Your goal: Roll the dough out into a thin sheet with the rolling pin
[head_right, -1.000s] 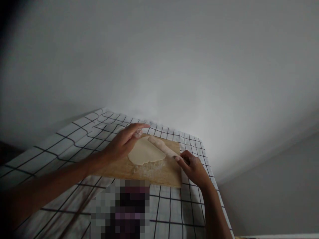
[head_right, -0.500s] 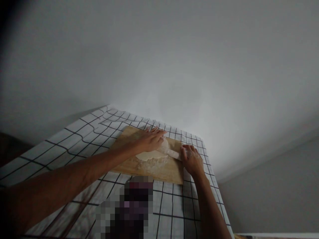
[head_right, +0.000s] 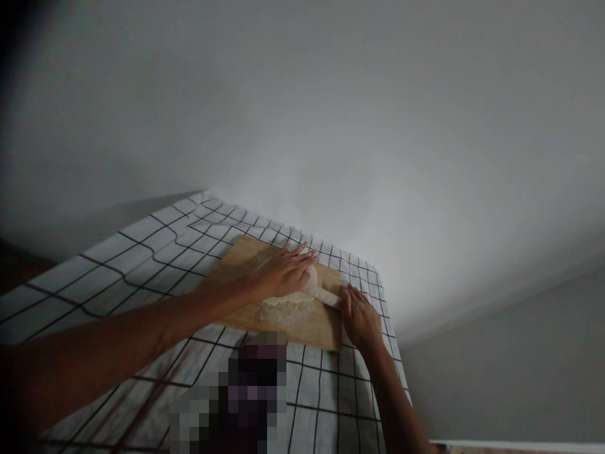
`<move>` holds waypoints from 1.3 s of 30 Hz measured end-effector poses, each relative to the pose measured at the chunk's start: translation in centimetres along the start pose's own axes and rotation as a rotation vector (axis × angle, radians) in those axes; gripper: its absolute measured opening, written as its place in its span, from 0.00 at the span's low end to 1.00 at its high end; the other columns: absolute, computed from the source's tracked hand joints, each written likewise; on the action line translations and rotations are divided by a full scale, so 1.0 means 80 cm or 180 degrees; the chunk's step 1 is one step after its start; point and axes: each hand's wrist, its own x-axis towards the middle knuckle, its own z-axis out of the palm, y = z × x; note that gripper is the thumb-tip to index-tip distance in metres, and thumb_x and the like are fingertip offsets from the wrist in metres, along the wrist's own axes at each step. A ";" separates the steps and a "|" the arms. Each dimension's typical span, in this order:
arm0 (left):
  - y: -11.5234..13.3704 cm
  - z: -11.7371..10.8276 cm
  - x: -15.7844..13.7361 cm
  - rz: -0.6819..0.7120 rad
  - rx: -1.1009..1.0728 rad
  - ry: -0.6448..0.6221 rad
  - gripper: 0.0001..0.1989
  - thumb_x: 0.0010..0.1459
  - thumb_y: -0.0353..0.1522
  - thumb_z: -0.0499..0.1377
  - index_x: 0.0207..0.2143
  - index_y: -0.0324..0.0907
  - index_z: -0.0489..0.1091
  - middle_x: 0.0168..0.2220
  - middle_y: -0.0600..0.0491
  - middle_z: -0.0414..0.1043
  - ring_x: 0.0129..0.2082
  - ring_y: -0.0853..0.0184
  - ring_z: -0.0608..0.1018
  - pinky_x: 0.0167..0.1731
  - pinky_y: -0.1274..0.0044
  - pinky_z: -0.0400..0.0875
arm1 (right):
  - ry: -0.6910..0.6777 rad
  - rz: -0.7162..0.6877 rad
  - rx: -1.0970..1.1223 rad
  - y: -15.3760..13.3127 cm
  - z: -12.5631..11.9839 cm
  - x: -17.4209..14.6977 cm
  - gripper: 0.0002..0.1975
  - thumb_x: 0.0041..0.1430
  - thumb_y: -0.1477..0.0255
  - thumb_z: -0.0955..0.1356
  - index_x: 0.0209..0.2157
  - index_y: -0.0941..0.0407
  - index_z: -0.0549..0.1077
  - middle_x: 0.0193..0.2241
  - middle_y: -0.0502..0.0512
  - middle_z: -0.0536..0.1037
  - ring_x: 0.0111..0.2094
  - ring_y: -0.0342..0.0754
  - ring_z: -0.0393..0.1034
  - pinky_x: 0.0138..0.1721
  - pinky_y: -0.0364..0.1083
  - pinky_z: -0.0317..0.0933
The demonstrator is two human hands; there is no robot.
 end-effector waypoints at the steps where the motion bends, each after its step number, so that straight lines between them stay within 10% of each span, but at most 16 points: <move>1: 0.005 -0.003 -0.006 0.0017 0.0037 0.0047 0.24 0.71 0.34 0.47 0.65 0.38 0.65 0.68 0.43 0.63 0.72 0.51 0.57 0.68 0.53 0.51 | 0.0005 0.0030 -0.0003 -0.003 -0.001 -0.008 0.25 0.75 0.63 0.52 0.59 0.54 0.72 0.58 0.62 0.76 0.62 0.54 0.68 0.59 0.55 0.67; 19: 0.048 -0.075 -0.098 0.0509 0.0036 -0.0517 0.24 0.72 0.30 0.47 0.66 0.41 0.65 0.66 0.44 0.66 0.68 0.54 0.66 0.67 0.60 0.61 | 0.0410 0.0044 0.0031 -0.062 -0.022 -0.093 0.14 0.70 0.55 0.64 0.43 0.51 0.71 0.42 0.57 0.76 0.42 0.54 0.73 0.43 0.52 0.68; 39: -0.048 0.004 0.042 -0.0628 0.0373 -0.0294 0.24 0.73 0.41 0.46 0.63 0.42 0.69 0.68 0.43 0.63 0.70 0.46 0.60 0.66 0.48 0.54 | 0.0051 0.0186 -0.0011 -0.003 0.027 0.082 0.25 0.76 0.60 0.54 0.59 0.54 0.74 0.61 0.61 0.74 0.66 0.56 0.62 0.65 0.59 0.59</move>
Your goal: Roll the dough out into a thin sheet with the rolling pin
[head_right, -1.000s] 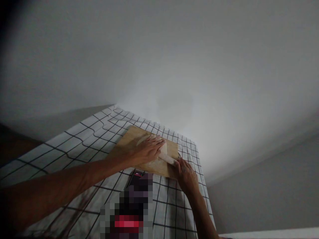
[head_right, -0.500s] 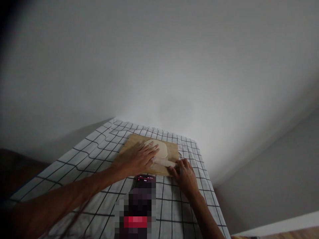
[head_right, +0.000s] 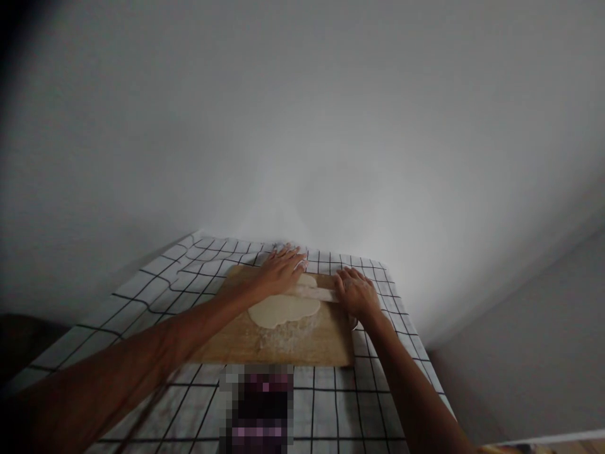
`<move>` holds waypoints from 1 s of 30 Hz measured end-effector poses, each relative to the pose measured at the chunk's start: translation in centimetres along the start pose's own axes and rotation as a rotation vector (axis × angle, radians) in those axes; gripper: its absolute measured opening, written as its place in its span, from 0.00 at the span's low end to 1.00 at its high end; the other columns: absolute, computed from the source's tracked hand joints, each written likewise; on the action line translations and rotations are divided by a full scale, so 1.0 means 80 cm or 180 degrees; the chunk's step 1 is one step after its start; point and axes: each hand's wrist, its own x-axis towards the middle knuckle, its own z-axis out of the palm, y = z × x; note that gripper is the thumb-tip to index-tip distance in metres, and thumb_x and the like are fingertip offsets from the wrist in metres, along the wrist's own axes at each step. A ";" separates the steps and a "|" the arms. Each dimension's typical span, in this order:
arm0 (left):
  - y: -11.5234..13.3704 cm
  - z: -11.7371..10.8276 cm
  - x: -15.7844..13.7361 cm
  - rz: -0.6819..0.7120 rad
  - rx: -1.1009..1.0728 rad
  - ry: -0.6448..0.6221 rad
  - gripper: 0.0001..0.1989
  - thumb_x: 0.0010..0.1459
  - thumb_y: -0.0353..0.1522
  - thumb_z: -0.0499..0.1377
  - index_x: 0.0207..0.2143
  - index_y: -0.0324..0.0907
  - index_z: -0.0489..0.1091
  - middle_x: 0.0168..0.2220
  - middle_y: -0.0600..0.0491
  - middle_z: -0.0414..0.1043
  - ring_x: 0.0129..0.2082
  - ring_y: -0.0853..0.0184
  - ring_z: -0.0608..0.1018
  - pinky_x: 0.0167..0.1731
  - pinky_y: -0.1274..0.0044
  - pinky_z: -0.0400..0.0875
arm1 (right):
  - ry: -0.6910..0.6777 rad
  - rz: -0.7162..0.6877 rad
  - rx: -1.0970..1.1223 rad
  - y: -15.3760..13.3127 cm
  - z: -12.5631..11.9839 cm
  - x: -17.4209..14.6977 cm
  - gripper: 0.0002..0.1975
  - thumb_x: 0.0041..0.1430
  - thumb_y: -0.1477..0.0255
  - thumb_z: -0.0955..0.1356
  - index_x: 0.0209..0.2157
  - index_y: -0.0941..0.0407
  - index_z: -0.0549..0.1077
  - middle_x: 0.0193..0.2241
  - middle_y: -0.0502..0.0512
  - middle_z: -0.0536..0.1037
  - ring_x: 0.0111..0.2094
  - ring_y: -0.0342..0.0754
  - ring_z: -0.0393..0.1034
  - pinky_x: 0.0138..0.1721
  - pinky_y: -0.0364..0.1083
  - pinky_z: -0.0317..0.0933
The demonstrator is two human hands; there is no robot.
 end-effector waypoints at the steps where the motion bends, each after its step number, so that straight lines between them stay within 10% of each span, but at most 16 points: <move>1: 0.000 0.001 0.002 0.0002 -0.0017 -0.0035 0.24 0.73 0.41 0.45 0.63 0.42 0.68 0.69 0.44 0.63 0.71 0.47 0.60 0.66 0.49 0.54 | -0.0026 0.0019 0.0013 0.002 0.002 0.001 0.25 0.76 0.60 0.53 0.60 0.54 0.73 0.62 0.60 0.73 0.67 0.56 0.61 0.65 0.59 0.58; 18: 0.037 -0.046 -0.114 0.0677 -0.0055 0.0036 0.24 0.73 0.34 0.44 0.66 0.35 0.64 0.69 0.45 0.63 0.71 0.53 0.59 0.70 0.58 0.52 | 0.0205 -0.0135 0.0007 -0.058 -0.032 -0.136 0.15 0.73 0.59 0.63 0.53 0.49 0.73 0.61 0.55 0.74 0.63 0.57 0.66 0.59 0.61 0.61; 30: 0.005 -0.045 -0.107 0.0189 0.0112 0.0095 0.25 0.73 0.37 0.46 0.67 0.38 0.62 0.70 0.44 0.60 0.72 0.52 0.56 0.70 0.54 0.49 | 0.0153 -0.0418 0.0068 -0.064 -0.027 -0.079 0.19 0.75 0.57 0.59 0.58 0.49 0.70 0.64 0.55 0.71 0.65 0.55 0.62 0.59 0.57 0.63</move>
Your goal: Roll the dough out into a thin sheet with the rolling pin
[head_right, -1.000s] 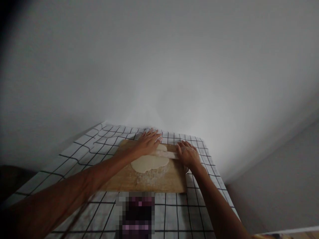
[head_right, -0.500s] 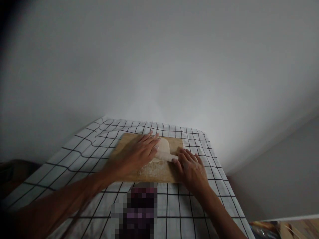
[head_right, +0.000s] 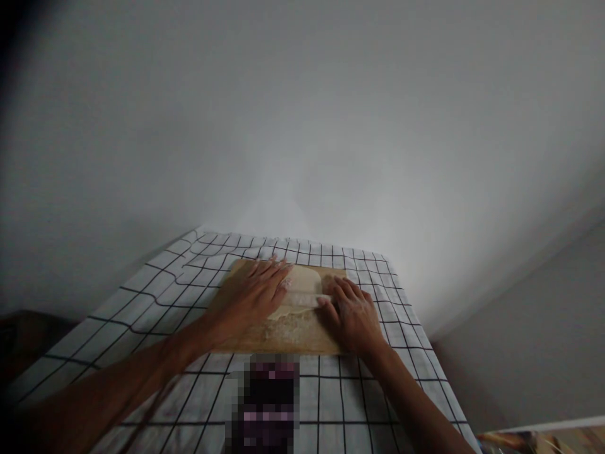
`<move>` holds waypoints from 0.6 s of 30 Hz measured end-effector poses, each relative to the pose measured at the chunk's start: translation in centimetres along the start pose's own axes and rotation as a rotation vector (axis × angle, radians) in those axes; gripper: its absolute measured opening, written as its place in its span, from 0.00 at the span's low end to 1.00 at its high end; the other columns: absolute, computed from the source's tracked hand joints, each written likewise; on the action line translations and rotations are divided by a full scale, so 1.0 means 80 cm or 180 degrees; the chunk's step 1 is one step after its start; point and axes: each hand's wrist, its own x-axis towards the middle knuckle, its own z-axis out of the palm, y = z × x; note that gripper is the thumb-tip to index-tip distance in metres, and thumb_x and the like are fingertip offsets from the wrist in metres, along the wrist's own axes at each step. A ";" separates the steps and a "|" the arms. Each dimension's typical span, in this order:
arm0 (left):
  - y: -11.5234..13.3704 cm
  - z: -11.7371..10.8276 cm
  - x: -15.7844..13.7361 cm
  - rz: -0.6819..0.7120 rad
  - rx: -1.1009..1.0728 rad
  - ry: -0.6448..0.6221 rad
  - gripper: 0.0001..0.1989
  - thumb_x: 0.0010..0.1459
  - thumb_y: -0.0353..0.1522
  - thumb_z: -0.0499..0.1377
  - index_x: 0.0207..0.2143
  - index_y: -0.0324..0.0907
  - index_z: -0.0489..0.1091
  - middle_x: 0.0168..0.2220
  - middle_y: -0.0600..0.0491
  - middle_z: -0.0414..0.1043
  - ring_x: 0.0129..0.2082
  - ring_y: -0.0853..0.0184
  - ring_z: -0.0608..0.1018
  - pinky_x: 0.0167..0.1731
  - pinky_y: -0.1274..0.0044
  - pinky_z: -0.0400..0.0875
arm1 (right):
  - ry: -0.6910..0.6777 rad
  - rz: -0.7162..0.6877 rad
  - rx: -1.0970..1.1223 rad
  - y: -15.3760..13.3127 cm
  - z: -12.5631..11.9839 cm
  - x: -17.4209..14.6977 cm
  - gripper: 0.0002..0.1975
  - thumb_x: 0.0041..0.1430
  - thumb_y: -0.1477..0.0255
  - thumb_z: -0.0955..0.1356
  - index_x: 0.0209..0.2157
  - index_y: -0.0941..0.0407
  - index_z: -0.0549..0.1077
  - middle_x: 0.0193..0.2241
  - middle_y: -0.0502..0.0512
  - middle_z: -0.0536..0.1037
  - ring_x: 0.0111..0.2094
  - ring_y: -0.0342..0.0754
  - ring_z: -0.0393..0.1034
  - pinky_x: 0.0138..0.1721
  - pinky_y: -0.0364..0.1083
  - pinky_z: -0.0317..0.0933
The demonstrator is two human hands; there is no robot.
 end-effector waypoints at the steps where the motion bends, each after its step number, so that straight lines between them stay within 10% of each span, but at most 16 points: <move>1: -0.007 0.007 0.014 -0.0088 -0.0022 0.0001 0.25 0.73 0.37 0.46 0.67 0.39 0.63 0.70 0.44 0.61 0.72 0.52 0.57 0.70 0.53 0.50 | -0.0032 0.0030 -0.0042 0.006 0.005 0.013 0.20 0.75 0.57 0.58 0.58 0.49 0.70 0.64 0.55 0.70 0.66 0.55 0.61 0.61 0.57 0.61; 10: -0.042 0.039 0.105 -0.0390 -0.0098 0.0282 0.21 0.71 0.35 0.49 0.61 0.41 0.69 0.63 0.43 0.70 0.67 0.49 0.66 0.65 0.51 0.57 | -0.0575 0.0430 -0.0260 0.052 0.031 0.123 0.25 0.76 0.61 0.53 0.63 0.52 0.70 0.67 0.57 0.67 0.70 0.54 0.56 0.66 0.59 0.55; 18: -0.012 0.023 0.038 -0.0083 -0.0245 0.0232 0.22 0.69 0.34 0.49 0.61 0.36 0.67 0.64 0.42 0.69 0.67 0.54 0.67 0.67 0.58 0.60 | -0.0326 0.0380 -0.0290 0.019 0.019 0.040 0.23 0.76 0.63 0.53 0.63 0.48 0.69 0.68 0.53 0.66 0.71 0.57 0.54 0.67 0.67 0.50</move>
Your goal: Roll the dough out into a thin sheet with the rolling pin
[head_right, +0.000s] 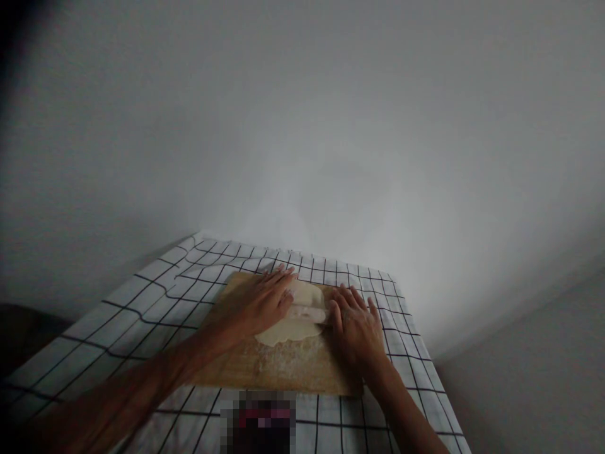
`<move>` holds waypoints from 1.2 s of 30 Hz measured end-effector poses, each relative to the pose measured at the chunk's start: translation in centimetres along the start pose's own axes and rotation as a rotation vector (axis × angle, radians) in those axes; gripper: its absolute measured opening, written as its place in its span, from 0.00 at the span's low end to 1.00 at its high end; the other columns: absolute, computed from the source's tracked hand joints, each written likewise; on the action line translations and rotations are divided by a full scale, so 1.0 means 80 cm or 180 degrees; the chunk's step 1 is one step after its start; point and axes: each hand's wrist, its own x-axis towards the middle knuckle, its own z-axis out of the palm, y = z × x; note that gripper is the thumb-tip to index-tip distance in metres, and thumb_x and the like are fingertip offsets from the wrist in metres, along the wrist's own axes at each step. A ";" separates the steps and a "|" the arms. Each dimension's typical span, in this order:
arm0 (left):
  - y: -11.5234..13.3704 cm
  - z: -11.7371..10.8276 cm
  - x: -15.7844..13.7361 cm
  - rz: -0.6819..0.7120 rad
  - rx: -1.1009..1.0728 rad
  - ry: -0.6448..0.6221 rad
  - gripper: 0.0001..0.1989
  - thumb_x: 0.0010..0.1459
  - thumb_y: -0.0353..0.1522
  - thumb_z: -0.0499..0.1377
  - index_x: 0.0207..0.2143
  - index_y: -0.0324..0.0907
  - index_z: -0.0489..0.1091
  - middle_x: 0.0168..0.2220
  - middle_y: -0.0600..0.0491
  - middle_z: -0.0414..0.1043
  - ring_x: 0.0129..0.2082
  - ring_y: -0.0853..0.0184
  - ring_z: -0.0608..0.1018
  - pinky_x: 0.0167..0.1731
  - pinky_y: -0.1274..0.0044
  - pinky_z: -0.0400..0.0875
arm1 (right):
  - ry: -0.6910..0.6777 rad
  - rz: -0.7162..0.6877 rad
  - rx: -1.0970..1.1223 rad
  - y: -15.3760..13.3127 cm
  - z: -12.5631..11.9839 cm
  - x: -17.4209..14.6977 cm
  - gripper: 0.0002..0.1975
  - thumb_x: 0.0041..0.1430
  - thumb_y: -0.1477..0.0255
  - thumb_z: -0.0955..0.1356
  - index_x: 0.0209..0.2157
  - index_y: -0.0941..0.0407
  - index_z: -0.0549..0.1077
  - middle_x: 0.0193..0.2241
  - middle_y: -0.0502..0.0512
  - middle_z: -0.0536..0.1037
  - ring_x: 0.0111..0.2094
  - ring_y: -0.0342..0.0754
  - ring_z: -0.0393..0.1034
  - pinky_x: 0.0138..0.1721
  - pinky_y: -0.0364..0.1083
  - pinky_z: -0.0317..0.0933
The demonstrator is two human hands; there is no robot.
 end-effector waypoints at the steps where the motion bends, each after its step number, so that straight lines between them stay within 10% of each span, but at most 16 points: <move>1: 0.006 -0.006 -0.011 0.0081 0.0022 0.0010 0.23 0.69 0.34 0.49 0.62 0.35 0.66 0.65 0.41 0.68 0.68 0.53 0.66 0.67 0.58 0.58 | 0.0016 -0.0059 0.0048 -0.004 -0.003 -0.014 0.23 0.76 0.63 0.53 0.63 0.47 0.69 0.67 0.52 0.67 0.70 0.56 0.55 0.68 0.67 0.50; 15: 0.046 -0.063 -0.123 0.0516 -0.0097 -0.0207 0.23 0.73 0.36 0.48 0.66 0.40 0.63 0.68 0.43 0.63 0.69 0.57 0.65 0.67 0.58 0.62 | 0.0333 -0.0333 0.0437 -0.040 -0.028 -0.110 0.12 0.71 0.63 0.67 0.53 0.46 0.73 0.58 0.52 0.77 0.57 0.54 0.72 0.50 0.55 0.67; 30: -0.038 0.003 0.068 0.0016 -0.0044 -0.0386 0.20 0.72 0.39 0.51 0.61 0.45 0.69 0.65 0.43 0.68 0.69 0.53 0.65 0.67 0.54 0.57 | -0.0013 -0.0063 0.0387 -0.004 -0.003 0.049 0.23 0.76 0.64 0.55 0.52 0.54 0.78 0.59 0.60 0.76 0.66 0.54 0.64 0.65 0.56 0.60; 36: -0.039 0.008 0.047 0.0091 -0.0004 -0.0409 0.24 0.73 0.40 0.47 0.65 0.40 0.64 0.69 0.43 0.62 0.71 0.55 0.61 0.69 0.59 0.53 | -0.0109 -0.0188 0.0261 -0.003 0.003 0.036 0.24 0.76 0.63 0.53 0.60 0.52 0.72 0.65 0.59 0.70 0.70 0.58 0.55 0.68 0.64 0.52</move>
